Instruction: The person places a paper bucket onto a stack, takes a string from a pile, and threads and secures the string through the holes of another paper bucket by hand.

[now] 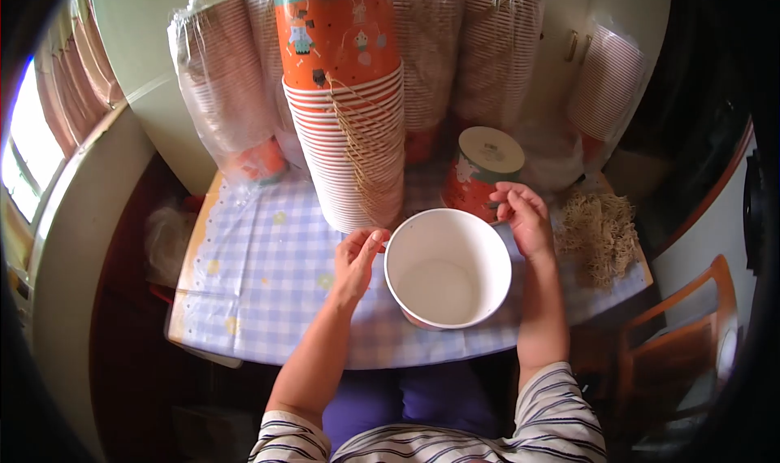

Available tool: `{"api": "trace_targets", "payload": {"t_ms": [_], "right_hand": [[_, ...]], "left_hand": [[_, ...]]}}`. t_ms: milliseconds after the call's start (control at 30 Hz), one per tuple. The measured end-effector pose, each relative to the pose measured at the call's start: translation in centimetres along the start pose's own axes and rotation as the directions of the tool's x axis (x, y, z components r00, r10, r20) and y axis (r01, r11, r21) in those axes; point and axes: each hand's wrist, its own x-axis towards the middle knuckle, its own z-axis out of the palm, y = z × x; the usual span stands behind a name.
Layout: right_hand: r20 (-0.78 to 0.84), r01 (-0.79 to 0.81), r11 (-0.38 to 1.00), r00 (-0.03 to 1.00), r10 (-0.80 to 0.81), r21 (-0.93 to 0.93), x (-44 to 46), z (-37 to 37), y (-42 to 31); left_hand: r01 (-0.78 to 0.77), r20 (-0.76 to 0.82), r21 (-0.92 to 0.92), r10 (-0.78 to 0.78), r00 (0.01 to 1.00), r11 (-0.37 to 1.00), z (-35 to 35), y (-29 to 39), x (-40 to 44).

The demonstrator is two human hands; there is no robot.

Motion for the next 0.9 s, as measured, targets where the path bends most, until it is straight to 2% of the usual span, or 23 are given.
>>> {"api": "trace_targets", "payload": {"t_ms": [67,167,267,300,367,400,567,667,700,800,900], "right_hand": [[-0.14,-0.015,0.998,0.99,0.007,-0.059,-0.8,-2.1,0.0],[-0.281,-0.103,0.906,0.959,-0.019,-0.411,-2.7,-5.5,-1.3],[-0.215,-0.16,0.64,0.977,-0.009,-0.752,-3.9,-10.5,-2.8],[-0.226,-0.206,0.574,0.973,0.036,-0.793,-4.3,-11.8,-3.4],[-0.244,-0.264,0.289,0.964,0.103,-0.92,-4.5,-12.3,-5.2],[-0.263,-0.281,0.134,0.955,0.134,-0.95,-4.4,-12.7,-6.2],[-0.357,-0.378,0.072,0.911,0.207,-0.923,-2.1,-13.5,-6.2],[-0.271,-0.289,0.018,0.917,0.293,-0.957,-0.7,-13.9,-4.8],[-0.253,-0.282,0.038,0.904,0.345,-0.959,-0.3,-14.0,-4.4],[-0.198,-0.183,-0.074,0.907,0.371,-0.98,-0.1,-12.2,-4.5],[-0.198,-0.17,-0.104,0.901,0.386,-0.98,0.3,-13.4,-3.0]], "left_hand": [[-0.016,0.018,-0.079,0.017,1.0,0.997,0.3,-0.1,-0.1],[-0.085,-0.013,0.098,0.087,0.996,0.992,0.2,-1.0,0.2],[-0.119,-0.055,0.169,0.13,0.99,0.978,0.4,-1.1,0.2],[-0.135,-0.062,0.214,0.151,0.987,0.967,0.4,-1.1,0.2],[-0.165,-0.069,0.302,0.194,0.978,0.939,0.5,-1.1,0.3],[-0.168,-0.079,0.325,0.203,0.976,0.931,0.5,-1.3,0.4],[-0.2,-0.076,0.421,0.254,0.964,0.885,0.2,-1.5,0.3],[-0.213,-0.059,0.465,0.27,0.961,0.859,0.0,-1.4,0.3],[-0.202,-0.061,0.469,0.26,0.964,0.86,0.1,-1.3,0.3],[-0.181,-0.066,0.478,0.241,0.968,0.859,0.2,-0.9,0.2],[-0.189,-0.057,0.48,0.245,0.968,0.857,0.2,-0.7,0.2]]}}
